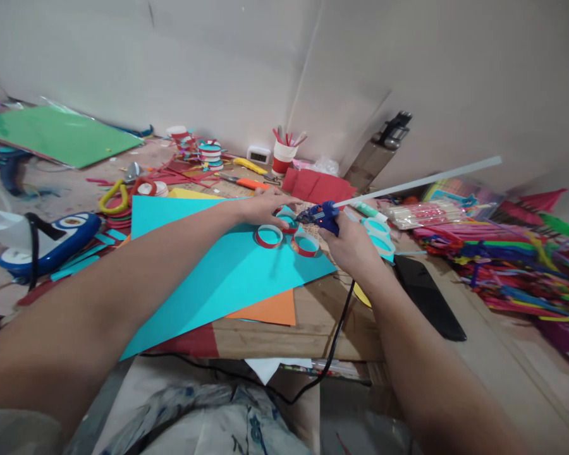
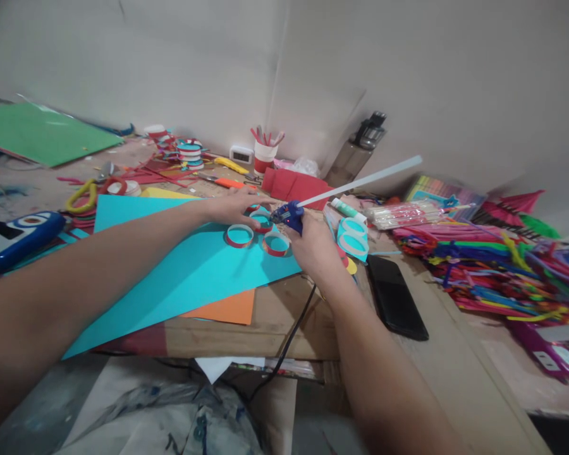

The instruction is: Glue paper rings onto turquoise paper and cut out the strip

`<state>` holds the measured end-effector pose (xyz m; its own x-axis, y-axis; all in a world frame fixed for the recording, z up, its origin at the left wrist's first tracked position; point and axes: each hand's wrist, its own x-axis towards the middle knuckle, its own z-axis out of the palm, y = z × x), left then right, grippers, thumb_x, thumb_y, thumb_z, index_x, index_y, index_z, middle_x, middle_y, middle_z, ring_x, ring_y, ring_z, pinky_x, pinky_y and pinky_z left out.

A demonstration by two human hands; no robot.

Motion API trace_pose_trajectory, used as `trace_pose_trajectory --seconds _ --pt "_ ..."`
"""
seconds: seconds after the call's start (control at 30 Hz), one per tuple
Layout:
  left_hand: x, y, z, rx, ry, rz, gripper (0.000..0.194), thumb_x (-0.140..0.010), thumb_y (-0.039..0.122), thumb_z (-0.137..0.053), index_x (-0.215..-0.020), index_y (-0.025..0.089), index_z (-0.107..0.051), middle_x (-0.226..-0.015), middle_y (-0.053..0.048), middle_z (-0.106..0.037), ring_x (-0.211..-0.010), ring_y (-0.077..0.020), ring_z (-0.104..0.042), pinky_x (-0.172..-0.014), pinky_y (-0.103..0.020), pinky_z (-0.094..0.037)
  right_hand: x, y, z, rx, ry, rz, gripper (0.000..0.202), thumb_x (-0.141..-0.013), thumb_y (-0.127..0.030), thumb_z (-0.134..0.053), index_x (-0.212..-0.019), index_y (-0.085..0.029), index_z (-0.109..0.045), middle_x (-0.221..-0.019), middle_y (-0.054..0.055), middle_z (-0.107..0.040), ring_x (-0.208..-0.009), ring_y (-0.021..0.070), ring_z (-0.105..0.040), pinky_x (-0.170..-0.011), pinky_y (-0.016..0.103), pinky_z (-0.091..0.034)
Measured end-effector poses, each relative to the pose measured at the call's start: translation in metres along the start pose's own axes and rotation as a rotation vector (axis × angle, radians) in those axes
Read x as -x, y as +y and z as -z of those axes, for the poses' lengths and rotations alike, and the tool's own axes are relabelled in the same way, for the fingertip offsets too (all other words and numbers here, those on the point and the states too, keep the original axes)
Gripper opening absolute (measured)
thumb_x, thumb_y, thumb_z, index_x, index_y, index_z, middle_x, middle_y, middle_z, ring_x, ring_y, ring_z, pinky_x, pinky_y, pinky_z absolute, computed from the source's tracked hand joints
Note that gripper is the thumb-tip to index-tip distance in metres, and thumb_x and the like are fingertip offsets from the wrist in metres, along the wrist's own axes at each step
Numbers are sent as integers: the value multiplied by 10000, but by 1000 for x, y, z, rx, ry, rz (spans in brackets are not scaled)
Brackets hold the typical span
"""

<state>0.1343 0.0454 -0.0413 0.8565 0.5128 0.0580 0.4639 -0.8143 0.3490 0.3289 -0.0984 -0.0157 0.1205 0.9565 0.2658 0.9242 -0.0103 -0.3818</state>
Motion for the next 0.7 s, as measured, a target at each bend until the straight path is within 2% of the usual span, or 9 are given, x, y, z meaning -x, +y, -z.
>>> trace_pose_trajectory --seconds 0.2,0.37,0.5,0.7 --pt "0 -1 -2 31 -2 20 771 -885 470 -659 -1582 326 -365 -1440 -57 -606 -1359 -333 -421 -1134 -469 -286 0 -2 -4 27 18 8 333 -905 -296 -614 -1182 -125 -682 -1177 190 -713 -1122 343 -640 -915 413 -501" --pt "0 -2 -3 56 20 -4 776 -877 453 -669 -1583 328 -372 -1441 -49 -605 -1351 -314 -441 -1113 -418 -313 -1 -3 -10 69 25 36 361 -930 -367 -601 -1192 -130 -674 -1185 194 -707 -1120 356 -632 -935 449 -492" --pt "-1 -4 -5 46 35 -33 769 -866 473 -672 -1571 351 -389 -1481 -35 -583 -1329 -321 -449 -1103 -430 -316 -3 -1 -15 90 15 59 381 -942 -354 -579 -1233 -120 -654 -1237 208 -691 -1147 358 -625 -968 464 -484" --pt "-1 -2 -2 40 -9 20 797 -860 511 -664 -1581 350 -362 -1450 -36 -612 -1345 -335 -426 -1117 -469 -298 -2 0 -16 124 29 119 346 -933 -305 -576 -1211 -114 -654 -1239 205 -693 -1190 351 -605 -1029 474 -461"
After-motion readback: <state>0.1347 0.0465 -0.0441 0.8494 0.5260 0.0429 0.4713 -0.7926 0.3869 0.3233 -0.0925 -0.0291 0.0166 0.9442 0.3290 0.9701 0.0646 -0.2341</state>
